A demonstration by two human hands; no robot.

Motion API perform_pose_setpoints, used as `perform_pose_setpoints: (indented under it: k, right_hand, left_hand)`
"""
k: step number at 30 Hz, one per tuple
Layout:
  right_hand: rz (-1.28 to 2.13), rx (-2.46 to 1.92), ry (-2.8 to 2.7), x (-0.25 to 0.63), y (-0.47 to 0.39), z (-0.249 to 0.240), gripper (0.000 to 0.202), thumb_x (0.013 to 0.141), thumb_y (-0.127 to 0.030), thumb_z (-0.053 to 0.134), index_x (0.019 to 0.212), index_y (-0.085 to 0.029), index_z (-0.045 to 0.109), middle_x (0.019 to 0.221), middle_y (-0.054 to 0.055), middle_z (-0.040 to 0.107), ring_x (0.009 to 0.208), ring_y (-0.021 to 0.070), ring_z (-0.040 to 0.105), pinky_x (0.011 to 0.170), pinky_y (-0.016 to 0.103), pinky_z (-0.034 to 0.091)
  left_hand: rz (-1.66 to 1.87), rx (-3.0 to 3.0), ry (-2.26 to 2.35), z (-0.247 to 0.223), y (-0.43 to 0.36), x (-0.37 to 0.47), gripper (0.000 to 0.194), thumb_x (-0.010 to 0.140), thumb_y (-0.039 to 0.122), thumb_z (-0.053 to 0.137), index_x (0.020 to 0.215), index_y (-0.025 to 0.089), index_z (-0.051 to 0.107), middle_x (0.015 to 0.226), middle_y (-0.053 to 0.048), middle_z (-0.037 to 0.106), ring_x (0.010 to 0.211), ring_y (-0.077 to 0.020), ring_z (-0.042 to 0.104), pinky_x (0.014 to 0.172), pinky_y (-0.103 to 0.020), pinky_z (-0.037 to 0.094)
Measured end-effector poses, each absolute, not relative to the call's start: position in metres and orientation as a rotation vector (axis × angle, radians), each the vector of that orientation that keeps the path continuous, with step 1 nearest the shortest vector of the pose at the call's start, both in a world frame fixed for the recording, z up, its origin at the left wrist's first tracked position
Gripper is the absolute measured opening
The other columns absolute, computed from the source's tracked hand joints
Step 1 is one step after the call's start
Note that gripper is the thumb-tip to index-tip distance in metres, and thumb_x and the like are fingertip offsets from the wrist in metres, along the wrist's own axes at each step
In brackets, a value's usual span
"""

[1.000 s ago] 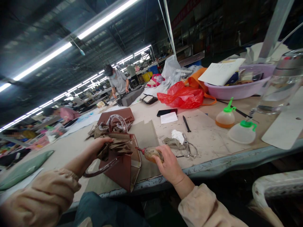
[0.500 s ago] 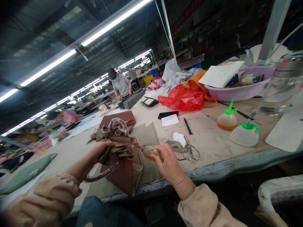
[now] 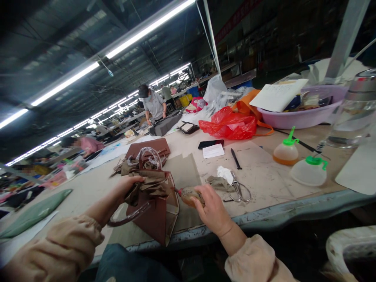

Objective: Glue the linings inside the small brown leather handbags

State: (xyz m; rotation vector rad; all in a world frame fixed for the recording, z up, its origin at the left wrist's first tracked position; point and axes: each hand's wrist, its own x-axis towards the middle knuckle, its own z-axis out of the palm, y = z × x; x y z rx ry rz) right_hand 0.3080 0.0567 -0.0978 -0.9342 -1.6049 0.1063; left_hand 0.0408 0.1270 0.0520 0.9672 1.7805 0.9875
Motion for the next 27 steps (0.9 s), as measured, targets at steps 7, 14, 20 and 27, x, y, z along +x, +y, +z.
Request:
perform_pose_setpoints:
  k: [7,14,20,27]
  right_hand:
    - [0.069,-0.886,-1.51,0.305,0.064,-0.084,0.022,0.093,-0.017,0.054,0.114,-0.021,0.049,0.098,0.008,0.057,0.093,0.0214,0.055,0.082,0.036,0.051]
    - [0.107,-0.909,-1.453,0.312,0.058,-0.079,0.018,0.093,-0.019,0.054,0.111,-0.02,0.05,0.096,0.007,0.057,0.09,0.0201,0.056,0.079,0.033,0.051]
    - [0.105,-0.896,-1.612,0.316,0.053,-0.083,0.018,0.093,-0.018,0.054,0.11,-0.019,0.051,0.095,0.007,0.059,0.089,0.0208,0.056,0.079,0.035,0.05]
    - [0.111,-0.926,-1.629,0.313,0.056,-0.086,0.015,0.093,-0.02,0.054,0.108,-0.021,0.051,0.092,0.006,0.06,0.087,0.021,0.058,0.078,0.034,0.051]
  left_hand:
    - [0.946,1.02,1.796,0.051,0.127,0.039,0.017,0.055,0.017,0.071,0.071,0.012,0.068,0.056,-0.008,0.07,0.043,-0.0226,0.063,0.042,-0.032,0.053]
    - [0.951,1.04,1.803,0.047,0.13,0.032,0.016,0.055,0.018,0.072,0.07,0.012,0.067,0.055,-0.008,0.069,0.042,-0.0211,0.062,0.042,-0.03,0.051]
    - [0.93,1.045,1.811,0.047,0.13,0.033,0.012,0.056,0.019,0.071,0.065,0.012,0.067,0.053,-0.009,0.068,0.041,-0.0212,0.061,0.04,-0.03,0.05]
    - [0.915,1.036,1.823,0.051,0.127,0.04,0.006,0.06,0.018,0.066,0.063,0.013,0.066,0.046,-0.007,0.064,0.036,-0.0195,0.057,0.036,-0.028,0.047]
